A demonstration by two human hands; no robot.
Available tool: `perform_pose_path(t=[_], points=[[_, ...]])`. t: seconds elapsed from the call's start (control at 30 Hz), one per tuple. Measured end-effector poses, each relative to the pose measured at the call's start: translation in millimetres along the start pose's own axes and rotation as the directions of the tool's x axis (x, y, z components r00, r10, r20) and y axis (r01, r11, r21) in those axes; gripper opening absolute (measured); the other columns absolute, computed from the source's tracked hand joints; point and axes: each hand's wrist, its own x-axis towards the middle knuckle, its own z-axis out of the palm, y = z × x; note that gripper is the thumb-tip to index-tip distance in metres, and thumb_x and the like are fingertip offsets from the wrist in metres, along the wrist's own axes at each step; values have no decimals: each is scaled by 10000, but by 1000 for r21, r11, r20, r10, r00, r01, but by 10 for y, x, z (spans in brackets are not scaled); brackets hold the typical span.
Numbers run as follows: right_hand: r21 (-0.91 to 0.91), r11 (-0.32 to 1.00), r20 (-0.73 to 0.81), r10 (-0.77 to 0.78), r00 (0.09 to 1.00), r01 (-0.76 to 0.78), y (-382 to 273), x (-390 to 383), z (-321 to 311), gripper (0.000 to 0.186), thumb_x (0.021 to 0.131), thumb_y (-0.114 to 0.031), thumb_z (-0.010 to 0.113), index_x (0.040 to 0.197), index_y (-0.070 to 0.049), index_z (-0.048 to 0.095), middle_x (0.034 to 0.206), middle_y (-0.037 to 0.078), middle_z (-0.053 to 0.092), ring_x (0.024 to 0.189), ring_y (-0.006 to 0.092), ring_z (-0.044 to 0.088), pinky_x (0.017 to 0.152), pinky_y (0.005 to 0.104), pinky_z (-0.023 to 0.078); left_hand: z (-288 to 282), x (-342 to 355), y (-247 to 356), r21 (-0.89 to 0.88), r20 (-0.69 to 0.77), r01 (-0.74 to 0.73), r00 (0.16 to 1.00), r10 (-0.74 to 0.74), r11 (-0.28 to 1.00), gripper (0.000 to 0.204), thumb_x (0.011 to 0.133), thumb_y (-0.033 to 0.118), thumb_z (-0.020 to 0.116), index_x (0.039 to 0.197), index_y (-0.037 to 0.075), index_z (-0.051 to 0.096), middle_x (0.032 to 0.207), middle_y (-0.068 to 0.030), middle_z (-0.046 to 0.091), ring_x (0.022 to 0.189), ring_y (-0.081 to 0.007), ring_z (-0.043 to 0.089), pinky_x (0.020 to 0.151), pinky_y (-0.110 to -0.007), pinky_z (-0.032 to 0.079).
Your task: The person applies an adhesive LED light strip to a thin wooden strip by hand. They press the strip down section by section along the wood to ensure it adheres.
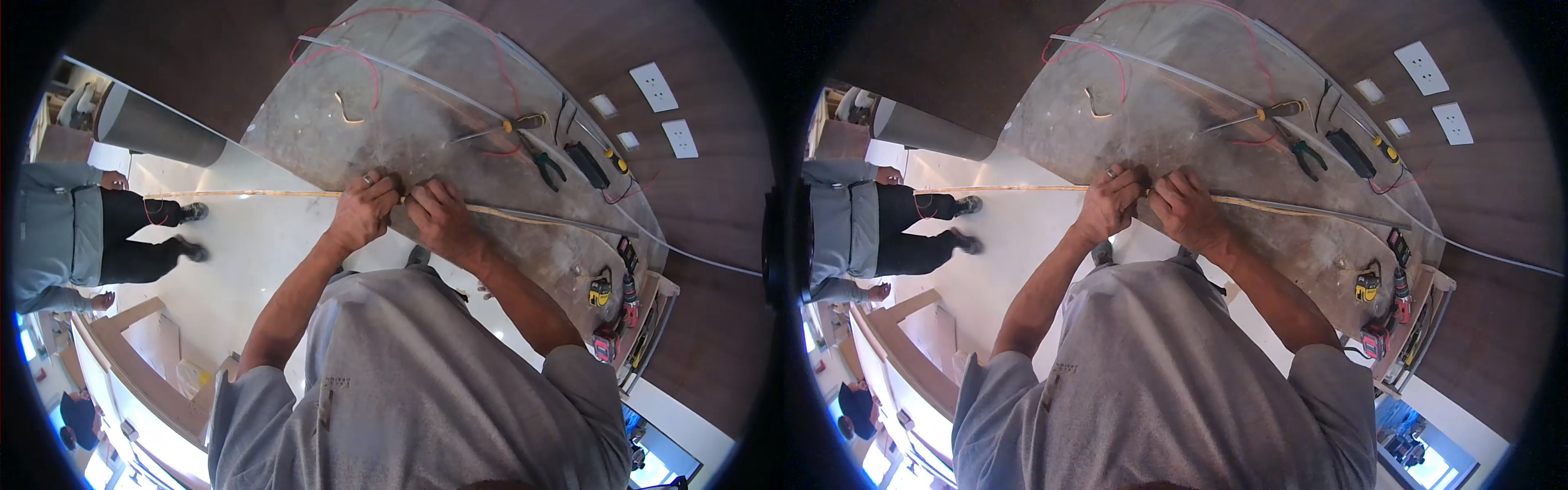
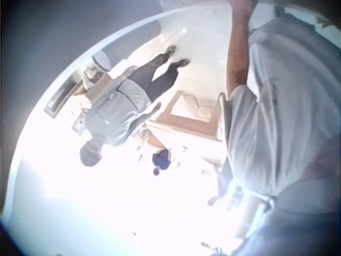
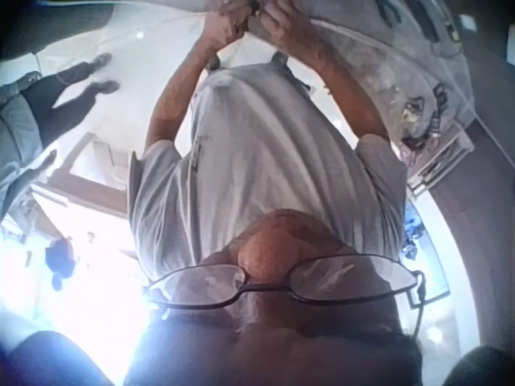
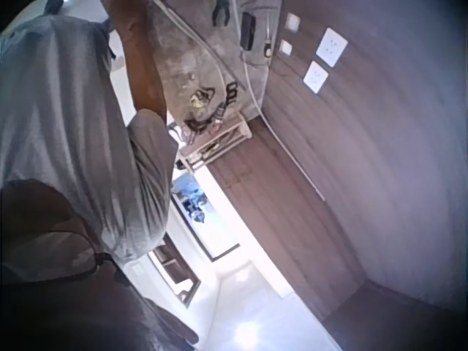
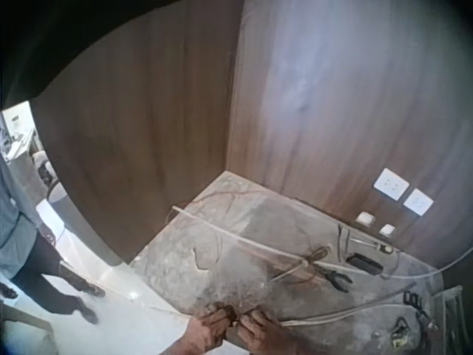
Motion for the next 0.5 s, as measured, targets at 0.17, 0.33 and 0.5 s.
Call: perform_pose_path(t=[0.17,0.33,0.5], points=[[35,997,-10,74,997,-73,-39,188,51,144,826,-96,664,964,-60,647,1058,117,612,1062,328,596,941,495,513,-110,10,-109,16,4,-29,1000,29,999,254,727,20,704,978,48,720,1171,-103,714,1122,-343,682,940,-437,556],[-35,997,-63,64,996,-67,15,-175,255,332,882,-64,699,1211,-24,681,1285,202,632,1246,440,576,1096,646,448,389,-309,-343,239,16,95,995,-102,966,299,857,82,649,1131,-31,695,1225,-247,676,1073,-449,676,931,-551,537],[-78,983,32,172,985,-169,-185,-221,125,186,836,-107,703,993,-47,625,1000,170,555,1048,423,555,947,601,453,435,-265,-148,70,1,5,1000,-5,997,333,734,168,734,1055,81,708,1228,-109,653,1279,-344,602,1040,-522,449]])
